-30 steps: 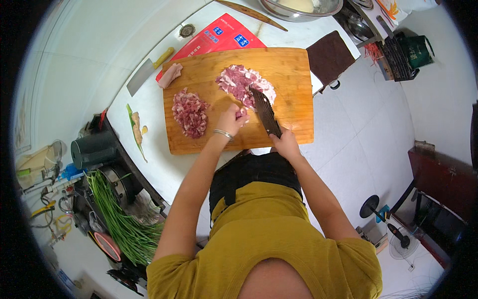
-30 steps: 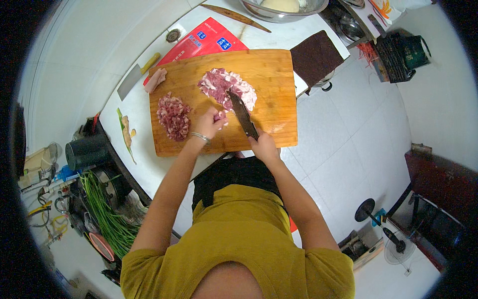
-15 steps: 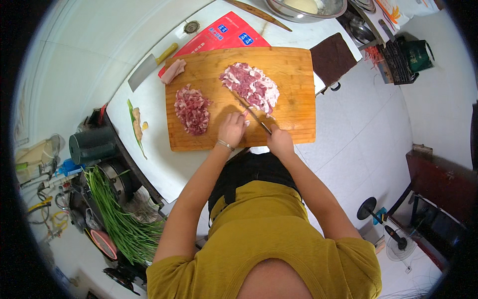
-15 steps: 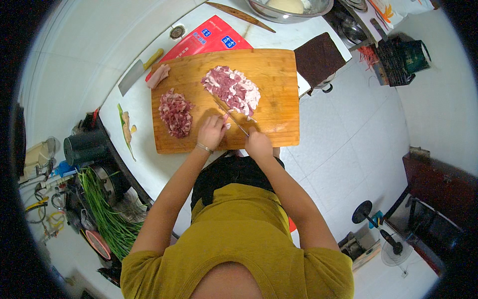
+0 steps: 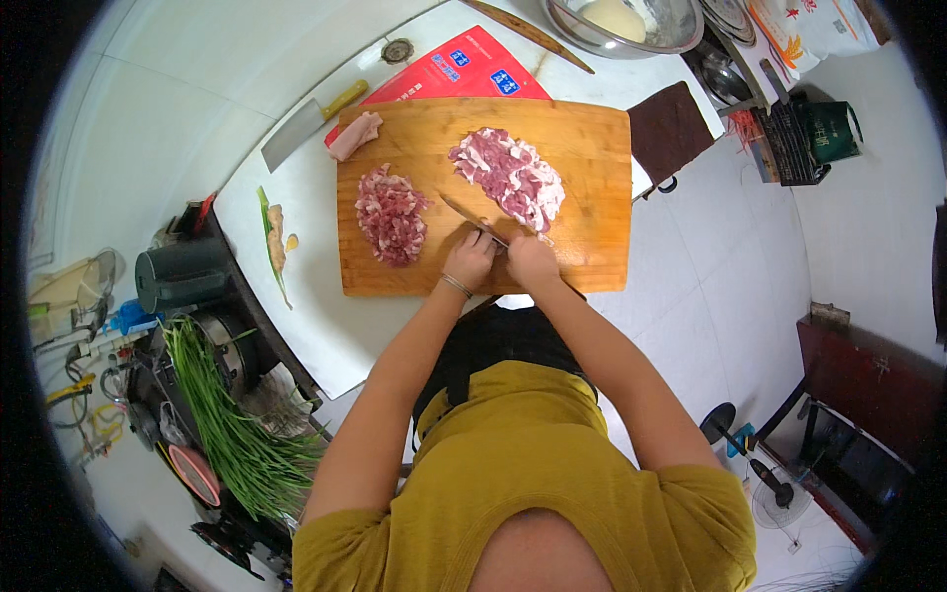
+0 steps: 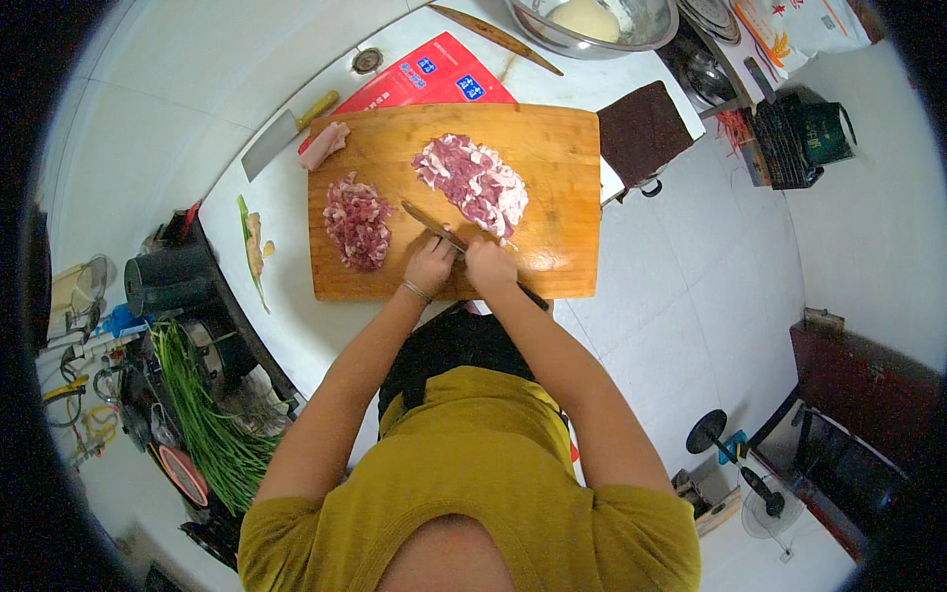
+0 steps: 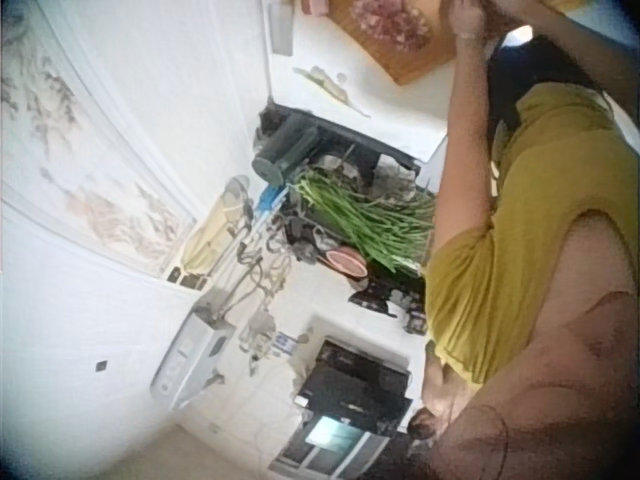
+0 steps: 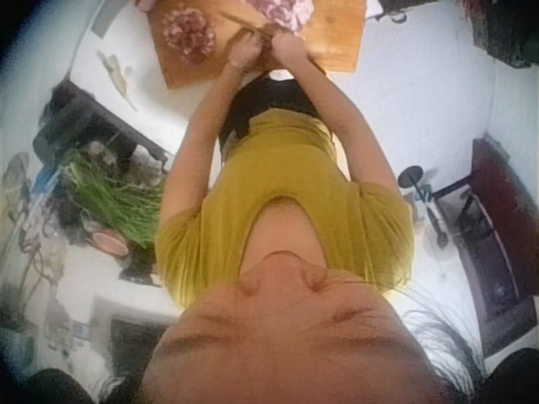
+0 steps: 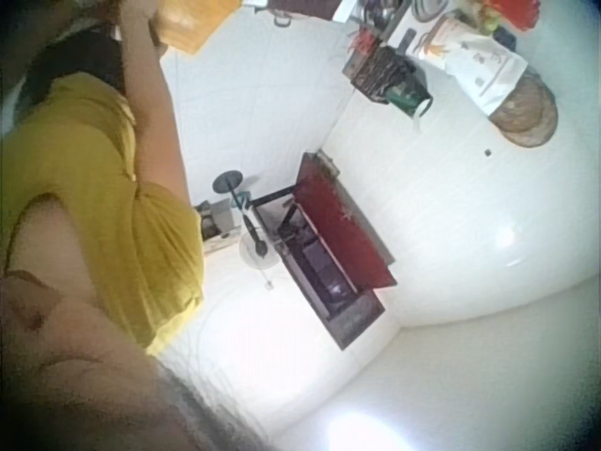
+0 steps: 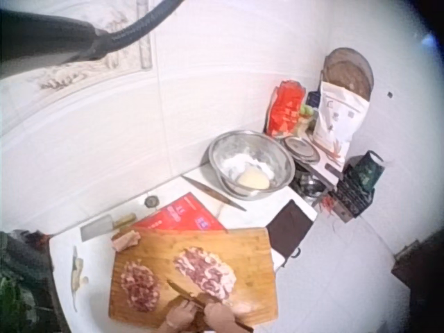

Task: The person slices raw meat into small pieces on a wooden cutting board using a large knife. The person holds the meat with their left hand and cuts with their right hand, accumulating a pile of diced meat on the board.

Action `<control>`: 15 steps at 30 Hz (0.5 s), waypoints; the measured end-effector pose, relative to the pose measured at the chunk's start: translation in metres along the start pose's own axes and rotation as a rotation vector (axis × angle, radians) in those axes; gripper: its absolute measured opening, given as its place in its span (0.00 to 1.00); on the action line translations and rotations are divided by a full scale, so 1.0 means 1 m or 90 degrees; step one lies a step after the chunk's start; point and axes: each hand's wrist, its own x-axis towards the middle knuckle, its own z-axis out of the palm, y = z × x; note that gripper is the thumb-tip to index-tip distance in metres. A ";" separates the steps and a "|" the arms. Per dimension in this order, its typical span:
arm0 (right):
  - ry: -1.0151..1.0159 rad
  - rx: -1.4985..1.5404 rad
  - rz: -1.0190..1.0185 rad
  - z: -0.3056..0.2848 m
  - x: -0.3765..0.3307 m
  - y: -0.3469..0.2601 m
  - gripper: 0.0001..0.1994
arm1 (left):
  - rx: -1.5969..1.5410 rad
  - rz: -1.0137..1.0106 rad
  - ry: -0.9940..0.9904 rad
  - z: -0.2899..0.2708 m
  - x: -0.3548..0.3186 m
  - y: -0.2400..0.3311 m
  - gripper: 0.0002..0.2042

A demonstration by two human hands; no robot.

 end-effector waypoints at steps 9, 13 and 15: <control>-0.057 -0.028 0.011 -0.019 -0.027 0.014 0.08 | -0.028 0.050 0.070 0.009 -0.001 0.001 0.10; -0.014 0.012 0.026 -0.015 0.004 -0.020 0.08 | -0.023 0.059 0.080 0.005 -0.003 0.002 0.10; -0.039 0.010 0.013 -0.016 -0.005 -0.012 0.09 | -0.016 0.039 0.046 0.003 -0.005 -0.001 0.09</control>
